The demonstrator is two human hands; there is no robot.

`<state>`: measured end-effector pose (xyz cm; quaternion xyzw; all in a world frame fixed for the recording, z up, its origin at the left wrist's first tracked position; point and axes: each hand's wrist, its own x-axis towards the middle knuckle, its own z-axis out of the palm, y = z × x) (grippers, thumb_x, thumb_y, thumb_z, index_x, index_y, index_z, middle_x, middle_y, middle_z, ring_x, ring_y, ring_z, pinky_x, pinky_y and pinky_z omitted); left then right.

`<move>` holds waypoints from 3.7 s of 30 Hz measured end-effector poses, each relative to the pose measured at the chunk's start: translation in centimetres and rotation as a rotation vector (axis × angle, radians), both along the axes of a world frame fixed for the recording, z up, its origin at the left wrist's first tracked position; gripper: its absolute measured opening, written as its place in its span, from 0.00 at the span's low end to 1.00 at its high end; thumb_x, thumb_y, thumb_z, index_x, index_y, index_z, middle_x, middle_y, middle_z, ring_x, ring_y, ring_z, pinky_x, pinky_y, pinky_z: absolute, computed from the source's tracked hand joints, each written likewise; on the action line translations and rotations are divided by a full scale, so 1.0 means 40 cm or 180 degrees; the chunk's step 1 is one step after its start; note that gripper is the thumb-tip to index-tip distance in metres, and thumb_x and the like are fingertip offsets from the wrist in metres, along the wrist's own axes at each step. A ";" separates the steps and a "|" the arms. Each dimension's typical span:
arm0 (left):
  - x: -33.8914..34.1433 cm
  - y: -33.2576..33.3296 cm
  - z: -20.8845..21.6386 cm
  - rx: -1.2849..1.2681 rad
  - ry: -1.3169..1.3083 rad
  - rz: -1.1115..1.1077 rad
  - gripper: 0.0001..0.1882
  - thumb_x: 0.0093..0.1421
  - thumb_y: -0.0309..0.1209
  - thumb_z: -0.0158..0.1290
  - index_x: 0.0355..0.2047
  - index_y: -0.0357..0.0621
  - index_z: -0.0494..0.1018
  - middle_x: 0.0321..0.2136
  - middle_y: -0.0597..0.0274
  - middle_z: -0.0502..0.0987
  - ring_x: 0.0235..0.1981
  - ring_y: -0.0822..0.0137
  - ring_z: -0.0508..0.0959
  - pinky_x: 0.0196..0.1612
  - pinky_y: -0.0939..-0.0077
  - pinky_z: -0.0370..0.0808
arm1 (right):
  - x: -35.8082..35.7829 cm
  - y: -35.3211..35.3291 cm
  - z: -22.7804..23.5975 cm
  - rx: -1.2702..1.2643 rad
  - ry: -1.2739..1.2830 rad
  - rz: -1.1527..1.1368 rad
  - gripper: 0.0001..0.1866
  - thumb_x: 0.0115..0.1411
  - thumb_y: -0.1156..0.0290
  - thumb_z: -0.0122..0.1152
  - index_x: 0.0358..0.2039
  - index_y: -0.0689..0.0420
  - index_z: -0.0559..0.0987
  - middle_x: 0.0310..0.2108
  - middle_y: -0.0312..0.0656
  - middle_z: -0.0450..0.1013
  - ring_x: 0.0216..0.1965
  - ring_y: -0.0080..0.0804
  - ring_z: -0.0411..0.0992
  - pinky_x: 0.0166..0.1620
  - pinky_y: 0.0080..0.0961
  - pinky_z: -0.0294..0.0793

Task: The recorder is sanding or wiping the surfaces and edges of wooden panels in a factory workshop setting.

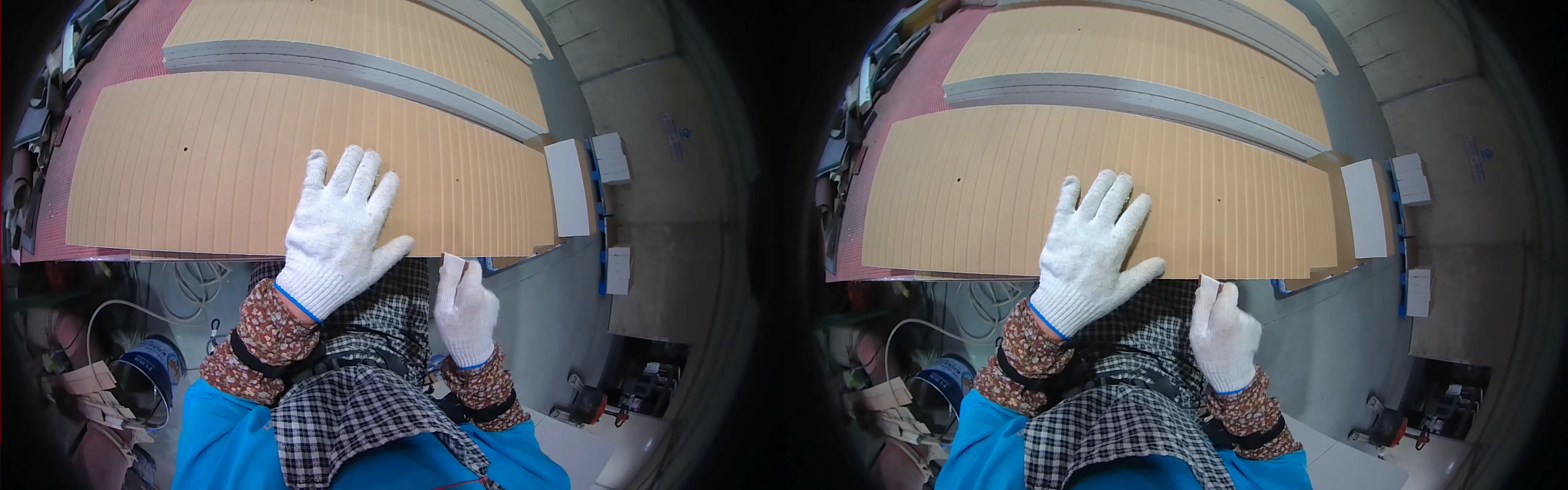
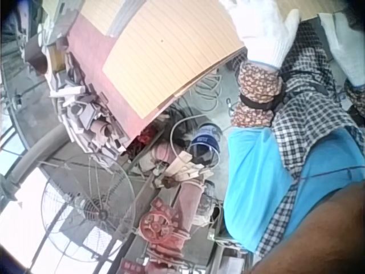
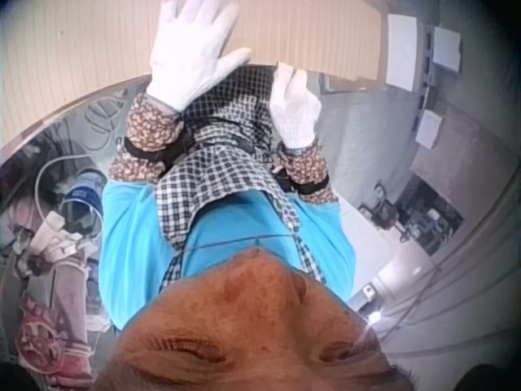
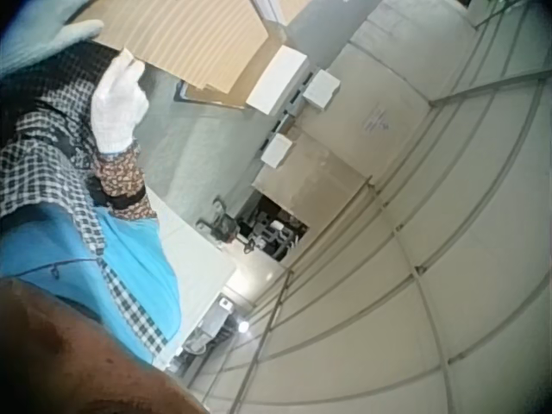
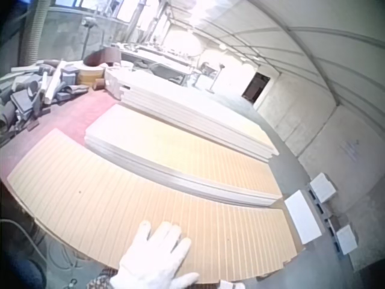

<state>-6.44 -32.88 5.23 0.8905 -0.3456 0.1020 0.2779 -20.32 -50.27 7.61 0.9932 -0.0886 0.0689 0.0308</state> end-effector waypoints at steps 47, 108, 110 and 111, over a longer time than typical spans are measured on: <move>0.008 0.000 -0.002 -0.0079 0.0105 -0.0070 0.37 0.56 0.49 0.65 0.60 0.39 0.73 0.63 0.42 0.70 0.69 0.44 0.65 0.73 0.35 0.55 | 0.431 -0.155 -0.027 0.0148 0.0037 0.0400 0.19 0.74 0.61 0.44 0.40 0.65 0.75 0.29 0.65 0.79 0.34 0.62 0.81 0.36 0.52 0.83; 0.034 0.422 -0.044 -0.0908 -0.0044 0.2304 0.19 0.64 0.30 0.62 0.49 0.25 0.77 0.40 0.51 0.81 0.39 0.64 0.80 0.45 0.67 0.78 | -0.032 -0.285 0.021 0.0472 -0.0139 -0.0847 0.15 0.74 0.61 0.46 0.40 0.57 0.76 0.27 0.49 0.80 0.28 0.52 0.82 0.33 0.50 0.80; 0.031 0.426 -0.014 -0.0439 0.0115 0.2348 0.23 0.60 0.35 0.64 0.52 0.33 0.78 0.47 0.44 0.80 0.50 0.49 0.79 0.57 0.57 0.74 | -0.027 -0.287 0.021 0.0799 -0.0120 -0.0993 0.16 0.75 0.60 0.46 0.40 0.59 0.76 0.25 0.51 0.79 0.28 0.53 0.81 0.33 0.51 0.80; 0.028 0.425 -0.018 -0.0305 0.0199 0.2456 0.25 0.61 0.37 0.64 0.53 0.33 0.78 0.49 0.43 0.79 0.51 0.47 0.78 0.58 0.56 0.73 | -0.031 -0.291 0.017 0.0970 -0.0188 -0.1027 0.16 0.75 0.59 0.47 0.40 0.59 0.75 0.24 0.52 0.79 0.27 0.54 0.81 0.33 0.51 0.80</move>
